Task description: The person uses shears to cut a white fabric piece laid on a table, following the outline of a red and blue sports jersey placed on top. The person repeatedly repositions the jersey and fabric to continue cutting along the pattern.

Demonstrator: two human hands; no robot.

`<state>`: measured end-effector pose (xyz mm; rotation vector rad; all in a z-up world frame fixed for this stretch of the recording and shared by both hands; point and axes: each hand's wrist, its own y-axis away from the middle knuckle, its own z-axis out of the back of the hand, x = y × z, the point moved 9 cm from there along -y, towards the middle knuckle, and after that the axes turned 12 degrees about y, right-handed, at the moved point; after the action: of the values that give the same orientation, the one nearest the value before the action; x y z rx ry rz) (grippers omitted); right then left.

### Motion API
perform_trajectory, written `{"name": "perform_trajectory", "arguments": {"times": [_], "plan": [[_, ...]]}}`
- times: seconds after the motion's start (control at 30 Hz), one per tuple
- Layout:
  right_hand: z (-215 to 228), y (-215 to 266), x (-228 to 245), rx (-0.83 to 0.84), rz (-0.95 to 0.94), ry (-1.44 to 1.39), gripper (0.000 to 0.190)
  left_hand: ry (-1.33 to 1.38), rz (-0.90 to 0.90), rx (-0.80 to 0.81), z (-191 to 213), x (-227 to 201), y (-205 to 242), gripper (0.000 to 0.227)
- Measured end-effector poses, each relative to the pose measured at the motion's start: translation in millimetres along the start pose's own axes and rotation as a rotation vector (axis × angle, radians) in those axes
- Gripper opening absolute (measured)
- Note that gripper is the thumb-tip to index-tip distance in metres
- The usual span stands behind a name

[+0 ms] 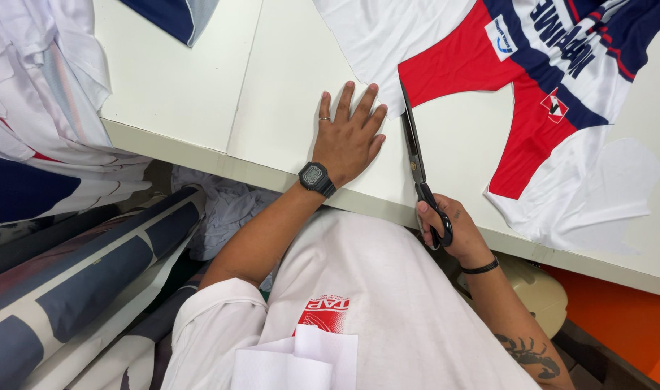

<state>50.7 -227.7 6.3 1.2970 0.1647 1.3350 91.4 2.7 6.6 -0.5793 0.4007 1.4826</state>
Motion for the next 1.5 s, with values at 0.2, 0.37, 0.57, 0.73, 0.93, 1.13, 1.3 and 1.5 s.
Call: {"name": "perform_trajectory", "arguments": {"times": [0.2,0.37,0.57,0.73,0.93,1.13,1.3,1.5], "plan": [[-0.5,-11.0,12.8,0.064,0.101,-0.136,0.054,0.007,-0.013,-0.009,3.4,-1.7,1.0,0.050],[3.0,-22.5,25.4,0.057,0.114,-0.120,0.055,0.004,-0.018,-0.021,6.0,-3.2,0.1,0.049],[1.1,-26.8,30.4,0.034,0.100,-0.136,0.054,0.011,-0.011,-0.017,3.6,-0.8,0.1,0.050],[3.4,-27.8,29.7,0.012,0.097,-0.092,0.054,0.009,-0.013,-0.018,7.2,-4.2,-0.8,0.050],[0.1,-34.0,19.6,0.025,0.063,-0.077,0.056,0.000,-0.008,-0.037,10.2,-4.7,-1.4,0.049],[15.2,27.2,12.9,0.175,0.324,-0.242,0.061,0.022,0.039,0.008,-0.3,-5.3,-29.1,0.030],[91.5,54.6,-30.5,-0.631,0.139,0.515,0.060,0.340,0.282,-0.332,48.4,79.1,-127.3,0.025],[129.9,49.3,-46.4,-1.156,0.161,0.768,0.071,-0.010,-0.034,-0.237,62.9,137.0,-184.5,0.042]]}}
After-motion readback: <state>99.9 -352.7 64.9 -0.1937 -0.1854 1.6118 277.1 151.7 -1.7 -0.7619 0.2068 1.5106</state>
